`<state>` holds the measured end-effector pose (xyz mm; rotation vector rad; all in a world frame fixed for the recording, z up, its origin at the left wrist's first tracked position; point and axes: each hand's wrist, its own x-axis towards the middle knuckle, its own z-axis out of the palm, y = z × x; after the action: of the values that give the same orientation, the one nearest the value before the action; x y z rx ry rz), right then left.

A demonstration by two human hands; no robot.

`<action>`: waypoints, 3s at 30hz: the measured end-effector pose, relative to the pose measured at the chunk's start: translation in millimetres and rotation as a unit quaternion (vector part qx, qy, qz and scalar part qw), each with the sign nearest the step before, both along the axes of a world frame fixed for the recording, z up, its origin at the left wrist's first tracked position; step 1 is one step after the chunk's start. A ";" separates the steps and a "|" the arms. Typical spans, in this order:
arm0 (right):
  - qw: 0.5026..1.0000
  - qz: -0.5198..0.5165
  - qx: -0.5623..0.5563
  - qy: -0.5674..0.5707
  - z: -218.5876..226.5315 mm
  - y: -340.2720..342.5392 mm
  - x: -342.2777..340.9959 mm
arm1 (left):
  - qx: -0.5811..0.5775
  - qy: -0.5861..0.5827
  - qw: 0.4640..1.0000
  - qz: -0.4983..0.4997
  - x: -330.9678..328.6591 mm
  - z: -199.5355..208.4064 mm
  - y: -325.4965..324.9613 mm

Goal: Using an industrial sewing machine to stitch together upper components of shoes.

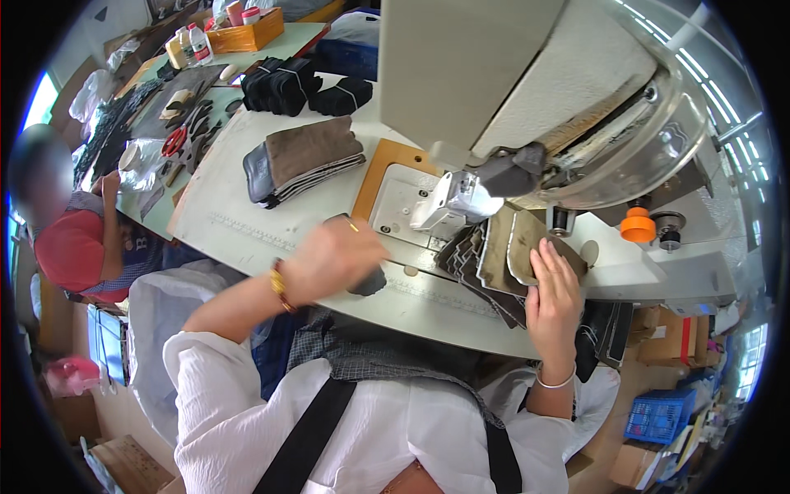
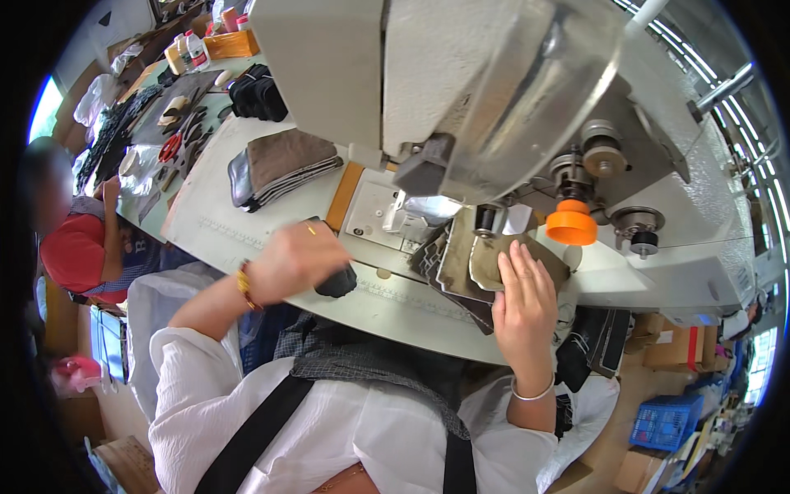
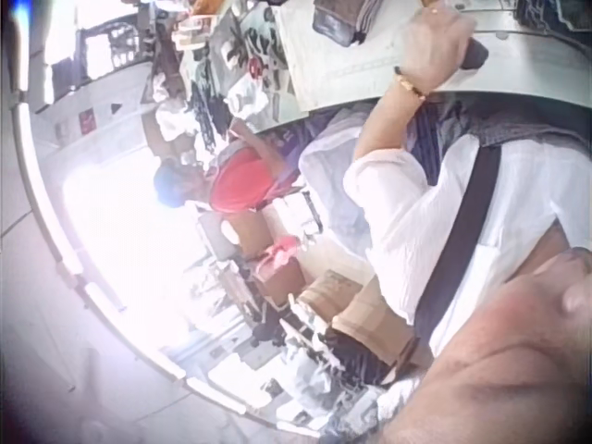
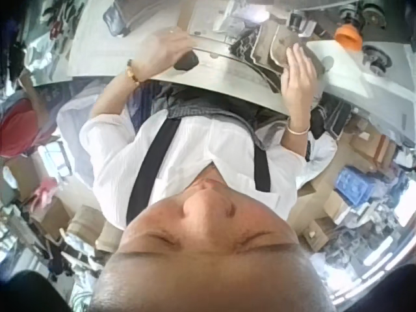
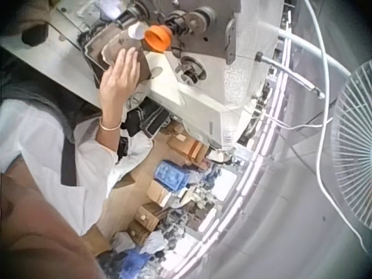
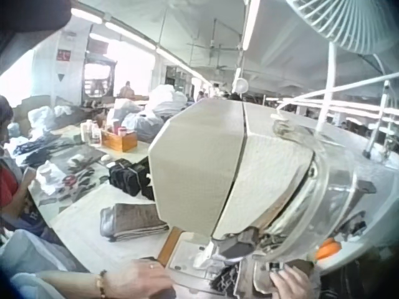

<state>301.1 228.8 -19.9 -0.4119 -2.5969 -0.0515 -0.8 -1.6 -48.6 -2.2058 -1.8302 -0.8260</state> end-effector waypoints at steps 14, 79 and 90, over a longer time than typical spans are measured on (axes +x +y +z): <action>0.992 -0.023 0.046 0.111 -1.3 -15.0 -11.5 | -0.137 0.074 0.987 0.041 -17.4 -5.5 -21.1; -0.069 -0.179 0.948 -0.255 -9.1 -32.2 -75.8 | 0.254 0.094 0.962 -0.041 5.0 13.5 81.7; 0.298 -0.050 0.923 -0.240 12.3 -17.5 -70.8 | 0.271 0.095 0.957 -0.051 1.1 7.6 84.3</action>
<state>230.3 211.3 -7.6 0.4611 -1.0159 -2.9700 0.3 82.6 -41.1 -1.9484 -1.2228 -0.9568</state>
